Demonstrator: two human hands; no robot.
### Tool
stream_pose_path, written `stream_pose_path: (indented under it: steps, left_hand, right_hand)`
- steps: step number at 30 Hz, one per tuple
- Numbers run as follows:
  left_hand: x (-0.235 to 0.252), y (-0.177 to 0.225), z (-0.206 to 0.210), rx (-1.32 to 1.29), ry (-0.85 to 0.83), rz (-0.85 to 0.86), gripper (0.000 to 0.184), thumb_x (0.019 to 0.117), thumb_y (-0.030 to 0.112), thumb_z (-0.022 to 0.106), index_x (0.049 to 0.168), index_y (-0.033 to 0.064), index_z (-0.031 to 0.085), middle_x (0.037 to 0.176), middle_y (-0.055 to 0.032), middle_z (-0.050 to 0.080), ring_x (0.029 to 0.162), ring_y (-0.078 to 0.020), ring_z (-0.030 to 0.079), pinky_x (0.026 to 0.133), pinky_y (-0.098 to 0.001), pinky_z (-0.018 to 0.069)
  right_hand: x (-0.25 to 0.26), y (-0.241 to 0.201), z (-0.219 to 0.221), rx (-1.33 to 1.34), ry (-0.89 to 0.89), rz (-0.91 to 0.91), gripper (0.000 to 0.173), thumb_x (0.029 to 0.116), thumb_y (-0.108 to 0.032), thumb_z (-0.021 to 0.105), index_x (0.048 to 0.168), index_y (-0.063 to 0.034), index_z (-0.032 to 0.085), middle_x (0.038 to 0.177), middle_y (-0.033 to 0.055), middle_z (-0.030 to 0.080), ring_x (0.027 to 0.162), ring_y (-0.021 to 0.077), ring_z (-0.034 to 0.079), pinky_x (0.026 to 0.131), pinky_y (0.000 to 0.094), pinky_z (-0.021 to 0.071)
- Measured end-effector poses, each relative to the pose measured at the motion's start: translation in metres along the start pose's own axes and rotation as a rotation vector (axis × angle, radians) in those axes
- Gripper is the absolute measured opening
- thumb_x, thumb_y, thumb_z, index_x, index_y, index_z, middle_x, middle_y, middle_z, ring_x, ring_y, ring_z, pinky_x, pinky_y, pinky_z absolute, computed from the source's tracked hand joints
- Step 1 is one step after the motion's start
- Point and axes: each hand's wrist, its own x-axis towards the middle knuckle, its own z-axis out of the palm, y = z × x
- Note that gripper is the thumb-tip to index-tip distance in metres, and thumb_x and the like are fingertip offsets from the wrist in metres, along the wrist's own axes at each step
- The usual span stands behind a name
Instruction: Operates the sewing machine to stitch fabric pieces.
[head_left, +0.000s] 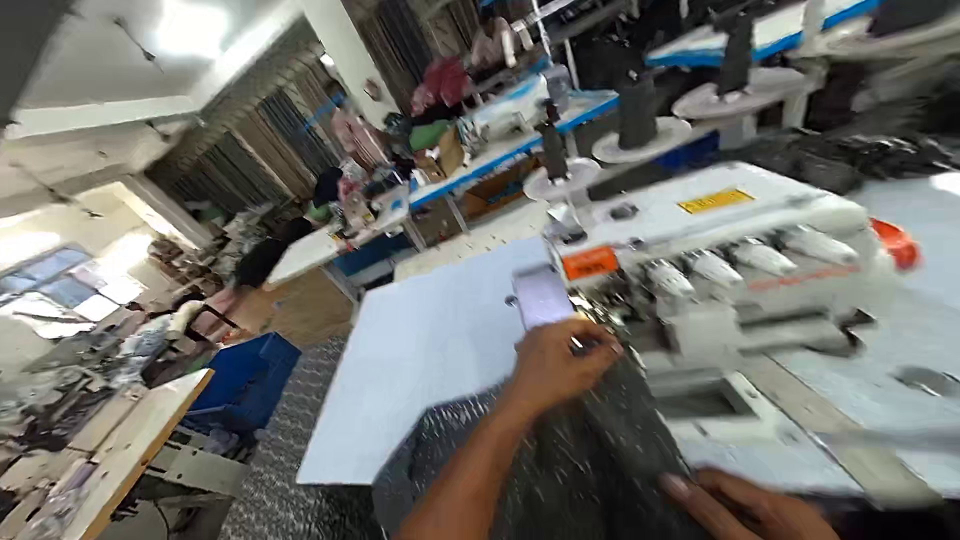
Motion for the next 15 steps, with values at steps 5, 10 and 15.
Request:
stream_pose_path:
  steps: [5,10,15]
  left_hand:
    - [0.003,-0.012,0.005,-0.121,-0.004,0.042,0.016,0.0981,0.014,0.064,0.103,0.0010,0.072,0.095,-0.0059,0.071,0.087,-0.0105,0.067,0.080,-0.0327,0.0568]
    - [0.003,-0.019,0.010,-0.187,0.065,0.084,0.011,0.0960,0.013,0.066,0.101,0.0046,0.071,0.085,0.0001,0.069,0.075,-0.0066,0.064,0.069,-0.0258,0.0551]
    - [0.005,-0.019,0.011,-0.210,0.085,0.097,0.008,0.0951,0.013,0.068,0.097,0.0065,0.071,0.083,0.0010,0.069,0.074,-0.0065,0.064,0.068,-0.0239,0.0534]
  right_hand:
    - [-0.007,0.004,0.005,0.010,0.105,0.011,0.027,0.0967,-0.039,0.066,0.081,-0.0169,0.070,0.062,-0.0083,0.058,0.052,0.0027,0.052,0.047,0.0228,0.0454]
    - [-0.005,0.005,0.003,0.149,0.042,-0.016,0.020,0.0977,-0.023,0.068,0.084,-0.0088,0.069,0.061,-0.0033,0.058,0.050,0.0049,0.050,0.046,0.0225,0.0420]
    - [-0.003,0.006,0.001,0.126,0.055,-0.039,0.025,0.1002,-0.024,0.065,0.081,-0.0085,0.069,0.059,-0.0036,0.056,0.048,0.0042,0.047,0.045,0.0220,0.0385]
